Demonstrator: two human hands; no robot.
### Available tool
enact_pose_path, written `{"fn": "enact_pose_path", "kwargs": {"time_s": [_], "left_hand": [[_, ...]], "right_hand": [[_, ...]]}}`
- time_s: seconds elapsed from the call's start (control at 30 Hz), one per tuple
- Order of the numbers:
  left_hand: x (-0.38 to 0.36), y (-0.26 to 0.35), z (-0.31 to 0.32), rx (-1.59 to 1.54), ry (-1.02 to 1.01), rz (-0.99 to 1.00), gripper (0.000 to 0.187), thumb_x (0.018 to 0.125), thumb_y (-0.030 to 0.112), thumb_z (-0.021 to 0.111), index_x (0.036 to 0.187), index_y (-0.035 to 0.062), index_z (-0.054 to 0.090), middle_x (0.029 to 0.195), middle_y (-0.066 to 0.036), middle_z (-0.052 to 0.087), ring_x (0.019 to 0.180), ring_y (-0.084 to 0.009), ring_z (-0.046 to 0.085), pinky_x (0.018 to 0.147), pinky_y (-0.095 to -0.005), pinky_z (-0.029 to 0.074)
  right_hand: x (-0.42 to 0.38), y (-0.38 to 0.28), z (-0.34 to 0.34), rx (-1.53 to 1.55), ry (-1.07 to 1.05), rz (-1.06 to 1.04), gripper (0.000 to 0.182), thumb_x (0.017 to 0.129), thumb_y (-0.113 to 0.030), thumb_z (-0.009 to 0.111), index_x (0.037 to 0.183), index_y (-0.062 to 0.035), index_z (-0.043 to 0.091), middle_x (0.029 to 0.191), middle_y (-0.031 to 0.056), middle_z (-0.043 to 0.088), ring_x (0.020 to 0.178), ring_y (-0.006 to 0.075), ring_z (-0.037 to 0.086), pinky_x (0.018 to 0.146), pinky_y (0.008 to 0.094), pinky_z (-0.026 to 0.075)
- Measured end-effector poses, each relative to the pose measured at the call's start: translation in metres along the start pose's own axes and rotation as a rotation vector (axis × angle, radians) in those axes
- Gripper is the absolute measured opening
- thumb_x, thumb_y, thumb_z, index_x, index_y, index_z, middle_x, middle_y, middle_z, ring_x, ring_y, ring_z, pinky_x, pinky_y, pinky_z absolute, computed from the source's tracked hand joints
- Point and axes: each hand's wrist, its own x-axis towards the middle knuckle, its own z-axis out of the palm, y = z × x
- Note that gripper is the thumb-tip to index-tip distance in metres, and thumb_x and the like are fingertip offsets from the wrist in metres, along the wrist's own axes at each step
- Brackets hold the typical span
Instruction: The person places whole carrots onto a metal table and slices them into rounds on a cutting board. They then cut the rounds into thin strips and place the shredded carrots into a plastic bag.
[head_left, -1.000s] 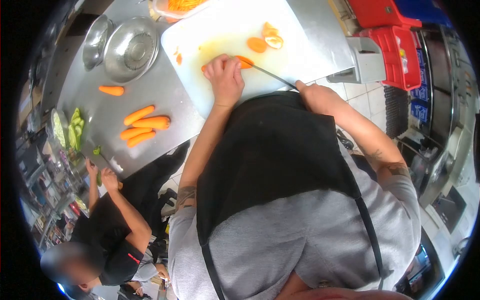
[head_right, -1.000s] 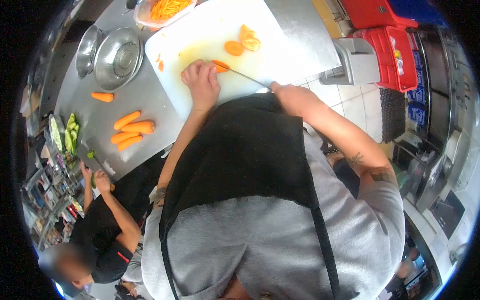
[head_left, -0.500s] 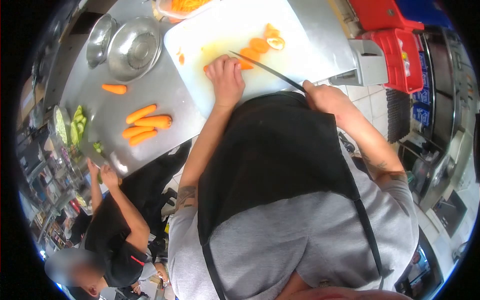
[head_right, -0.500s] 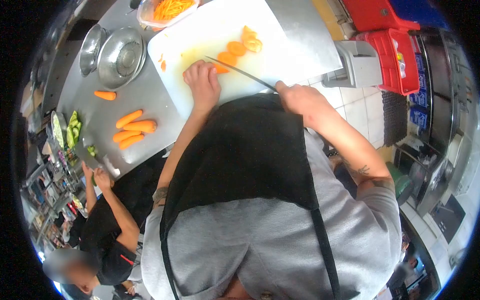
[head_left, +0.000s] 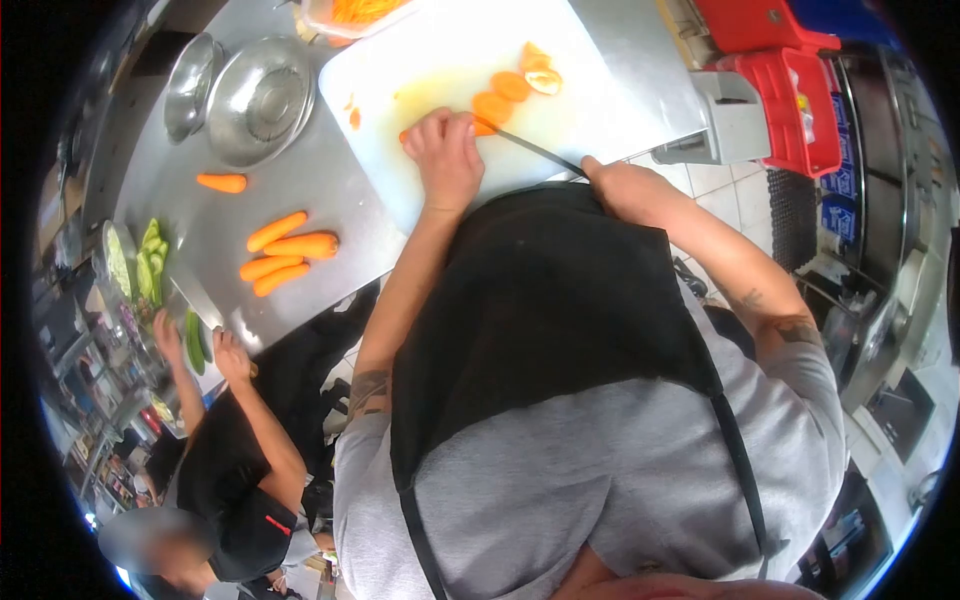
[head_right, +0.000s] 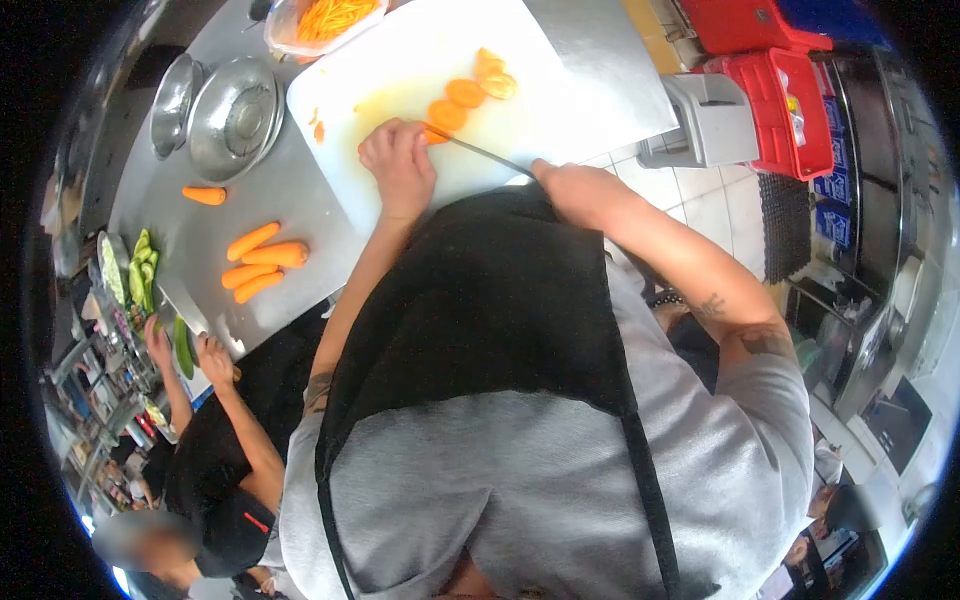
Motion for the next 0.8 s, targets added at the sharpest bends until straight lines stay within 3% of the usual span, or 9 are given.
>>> {"fn": "enact_pose_path", "kwargs": {"time_s": [0.07, 0.23, 0.33, 0.43, 0.53, 0.57, 0.67, 0.8], "left_hand": [[0.003, 0.001, -0.003, 0.018, -0.014, 0.012, 0.018, 0.095, 0.014, 0.064, 0.111, 0.0134, 0.072, 0.115, -0.009, 0.059, 0.113, -0.0323, 0.051, 0.102, -0.0509, 0.033], [0.004, 0.001, -0.004, 0.02, -0.038, 0.024, 0.019, 0.095, 0.014, 0.064, 0.112, 0.0131, 0.073, 0.115, -0.01, 0.059, 0.115, -0.0337, 0.051, 0.103, -0.0518, 0.033], [0.012, 0.0, -0.015, -0.047, -0.057, -0.02, 0.014, 0.095, 0.013, 0.066, 0.107, 0.0097, 0.073, 0.112, -0.012, 0.063, 0.11, -0.0355, 0.057, 0.099, -0.0503, 0.04], [0.033, -0.006, -0.031, -0.278, -0.245, -0.217, 0.015, 0.093, 0.015, 0.072, 0.105, 0.0071, 0.072, 0.107, -0.014, 0.067, 0.105, -0.0354, 0.063, 0.094, -0.0477, 0.048], [0.069, -0.005, -0.031, -0.271, -0.377, -0.204, 0.023, 0.089, 0.018, 0.079, 0.107, 0.0063, 0.071, 0.104, -0.014, 0.069, 0.103, -0.0329, 0.067, 0.092, -0.0457, 0.052], [0.078, -0.01, -0.026, -0.215, -0.459, -0.148, 0.028, 0.087, 0.02, 0.083, 0.111, 0.0076, 0.073, 0.107, -0.012, 0.069, 0.1, -0.0315, 0.068, 0.089, -0.0409, 0.054], [0.101, 0.004, -0.02, 0.098, -0.763, -0.045, 0.031, 0.085, 0.019, 0.084, 0.11, 0.0068, 0.071, 0.112, -0.013, 0.069, 0.108, -0.0309, 0.067, 0.096, -0.0401, 0.053], [0.102, 0.007, -0.013, 0.05, -0.817, -0.094, 0.038, 0.082, 0.019, 0.087, 0.114, 0.0085, 0.068, 0.12, -0.013, 0.067, 0.115, -0.0321, 0.065, 0.1, -0.0438, 0.052]], "right_hand": [[0.005, 0.0, -0.001, 0.027, -0.058, 0.026, 0.027, 0.095, -0.007, 0.055, 0.121, 0.0002, 0.054, 0.095, 0.0297, 0.072, 0.098, 0.0476, 0.071, 0.084, 0.0542, 0.055], [0.005, 0.005, 0.008, 0.036, -0.014, 0.008, 0.025, 0.095, -0.008, 0.056, 0.119, 0.0003, 0.055, 0.093, 0.0284, 0.072, 0.095, 0.0477, 0.07, 0.082, 0.0552, 0.054], [-0.005, 0.003, -0.003, 0.086, 0.014, 0.0, 0.021, 0.098, -0.011, 0.056, 0.116, -0.0008, 0.057, 0.09, 0.0267, 0.071, 0.091, 0.046, 0.071, 0.08, 0.056, 0.053], [-0.028, 0.017, -0.003, 0.093, 0.149, -0.024, 0.018, 0.101, -0.015, 0.057, 0.113, -0.0018, 0.059, 0.085, 0.0255, 0.07, 0.086, 0.046, 0.069, 0.077, 0.0561, 0.052], [-0.047, 0.029, -0.004, 0.185, 0.32, -0.025, 0.017, 0.103, -0.017, 0.058, 0.109, -0.0017, 0.058, 0.08, 0.0263, 0.068, 0.082, 0.0487, 0.067, 0.073, 0.056, 0.051], [-0.05, 0.031, -0.004, 0.234, 0.376, -0.018, 0.017, 0.103, -0.017, 0.059, 0.108, -0.0014, 0.058, 0.078, 0.0268, 0.067, 0.08, 0.0498, 0.066, 0.071, 0.0559, 0.051], [-0.051, 0.042, -0.002, 0.324, 0.465, 0.014, 0.017, 0.103, -0.016, 0.06, 0.105, -0.0004, 0.055, 0.075, 0.0282, 0.064, 0.078, 0.0518, 0.064, 0.069, 0.056, 0.049], [-0.05, 0.045, 0.007, 0.388, 0.529, 0.064, 0.017, 0.103, -0.016, 0.061, 0.102, -0.0001, 0.055, 0.075, 0.0282, 0.064, 0.077, 0.0511, 0.064, 0.068, 0.0551, 0.048]]}}
